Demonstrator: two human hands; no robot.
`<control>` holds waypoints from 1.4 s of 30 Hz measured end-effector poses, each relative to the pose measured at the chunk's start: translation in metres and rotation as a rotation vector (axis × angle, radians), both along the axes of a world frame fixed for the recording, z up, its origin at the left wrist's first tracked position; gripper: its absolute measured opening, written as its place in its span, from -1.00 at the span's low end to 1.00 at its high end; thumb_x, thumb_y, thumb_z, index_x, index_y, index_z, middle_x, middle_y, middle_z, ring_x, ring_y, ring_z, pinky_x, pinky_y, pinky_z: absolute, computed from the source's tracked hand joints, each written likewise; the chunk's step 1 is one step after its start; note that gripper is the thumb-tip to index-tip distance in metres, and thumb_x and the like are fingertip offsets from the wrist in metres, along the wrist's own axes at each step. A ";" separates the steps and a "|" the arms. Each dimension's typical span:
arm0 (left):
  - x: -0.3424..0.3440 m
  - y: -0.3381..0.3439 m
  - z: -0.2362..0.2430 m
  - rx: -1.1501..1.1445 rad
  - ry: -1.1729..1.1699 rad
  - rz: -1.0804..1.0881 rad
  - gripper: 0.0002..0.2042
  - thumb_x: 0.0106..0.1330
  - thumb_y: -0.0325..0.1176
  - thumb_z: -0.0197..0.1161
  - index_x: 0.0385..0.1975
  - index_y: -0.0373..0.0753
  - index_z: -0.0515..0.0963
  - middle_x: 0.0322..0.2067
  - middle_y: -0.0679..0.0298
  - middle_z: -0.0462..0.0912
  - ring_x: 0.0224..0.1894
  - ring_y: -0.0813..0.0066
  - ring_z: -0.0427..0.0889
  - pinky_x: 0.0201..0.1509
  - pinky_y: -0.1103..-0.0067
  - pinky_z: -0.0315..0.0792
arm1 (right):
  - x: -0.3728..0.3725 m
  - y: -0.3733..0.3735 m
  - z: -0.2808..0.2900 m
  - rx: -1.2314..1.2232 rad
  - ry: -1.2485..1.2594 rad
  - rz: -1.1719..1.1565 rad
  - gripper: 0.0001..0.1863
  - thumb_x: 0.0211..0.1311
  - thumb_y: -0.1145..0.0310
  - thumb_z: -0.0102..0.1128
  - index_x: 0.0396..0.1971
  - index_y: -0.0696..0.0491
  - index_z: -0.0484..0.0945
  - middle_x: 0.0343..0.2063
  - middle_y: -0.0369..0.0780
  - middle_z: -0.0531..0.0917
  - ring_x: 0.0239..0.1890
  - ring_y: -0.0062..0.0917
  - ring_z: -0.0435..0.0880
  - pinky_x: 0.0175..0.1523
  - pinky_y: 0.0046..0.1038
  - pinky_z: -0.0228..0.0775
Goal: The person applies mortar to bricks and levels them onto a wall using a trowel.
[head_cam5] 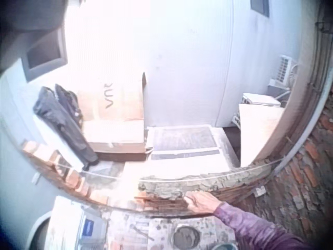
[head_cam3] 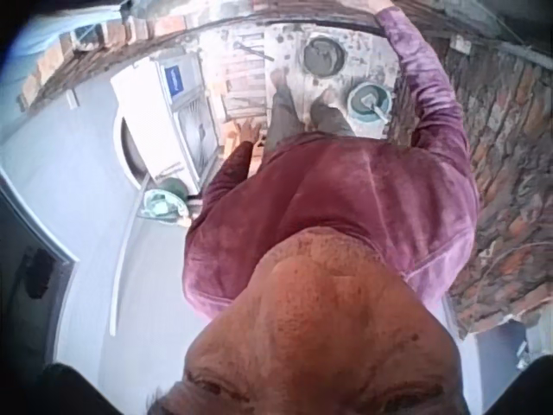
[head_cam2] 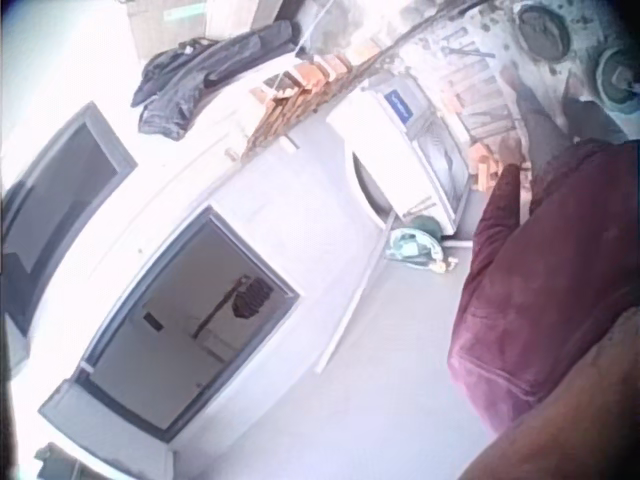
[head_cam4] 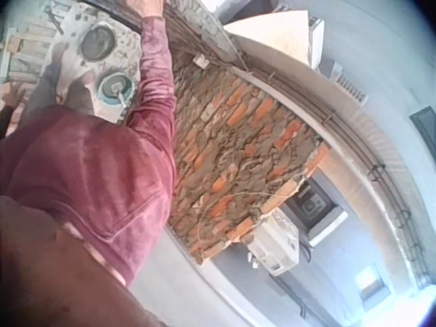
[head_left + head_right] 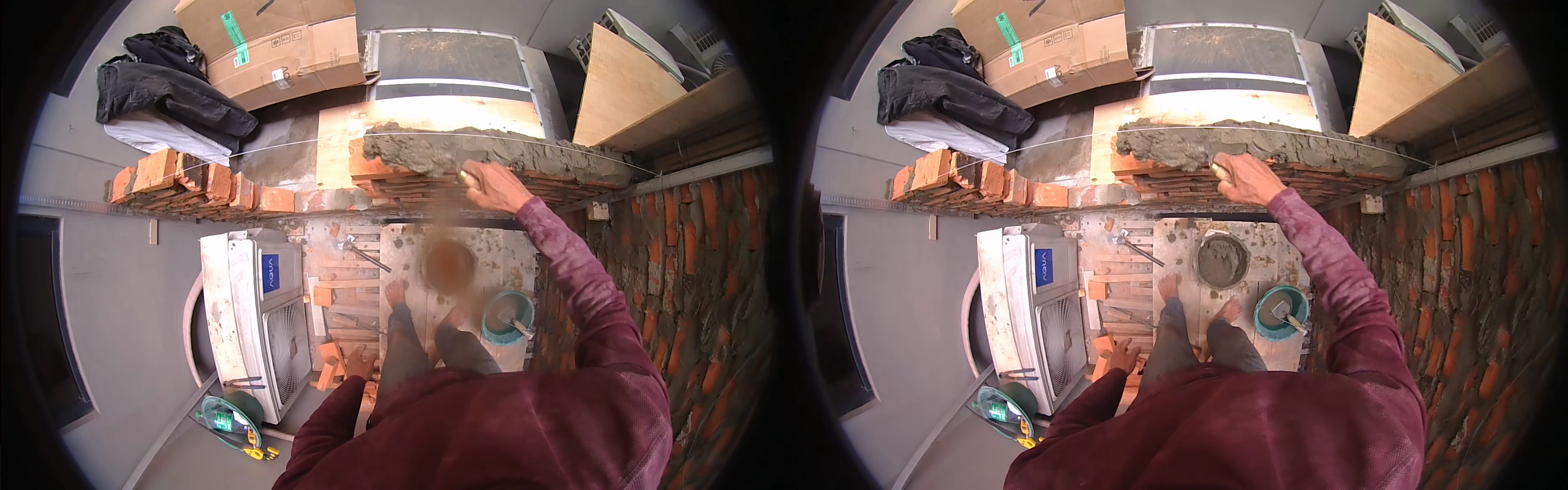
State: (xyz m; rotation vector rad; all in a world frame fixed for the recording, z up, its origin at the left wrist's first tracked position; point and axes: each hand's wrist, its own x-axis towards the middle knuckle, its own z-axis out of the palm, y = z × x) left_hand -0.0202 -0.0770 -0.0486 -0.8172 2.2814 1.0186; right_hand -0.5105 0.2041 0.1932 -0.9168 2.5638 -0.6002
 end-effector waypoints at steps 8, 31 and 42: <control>0.053 -0.069 0.023 0.039 -0.113 0.213 -0.46 0.19 -0.04 0.26 0.09 -0.26 0.51 0.00 -0.06 0.58 0.02 0.09 0.59 0.10 0.34 0.45 | 0.010 -0.052 -0.052 0.030 0.477 -0.145 -0.84 0.19 0.38 0.06 -0.25 0.07 0.39 -0.36 -0.07 0.56 -0.38 -0.11 0.61 -0.28 -0.10 0.45; -0.086 -0.111 -0.011 0.223 -0.009 0.089 -0.51 0.27 -0.09 0.19 0.03 -0.39 0.53 0.06 -0.06 0.55 0.14 0.15 0.53 0.23 0.44 0.33 | 0.079 -0.094 -0.056 -0.057 -0.221 -0.270 -0.53 0.40 0.03 -0.18 -0.26 0.23 0.38 -0.36 0.17 0.58 -0.20 0.06 0.58 -0.10 -0.03 0.32; -0.071 -0.149 -0.011 0.164 0.034 0.118 -0.49 0.24 -0.06 0.19 0.06 -0.34 0.53 0.06 -0.08 0.55 0.17 0.10 0.50 0.26 0.42 0.31 | 0.087 -0.029 -0.026 0.215 -0.008 -0.347 -0.66 0.38 0.13 -0.08 -0.26 0.16 0.38 -0.47 0.12 0.62 -0.32 0.05 0.61 -0.21 0.00 0.41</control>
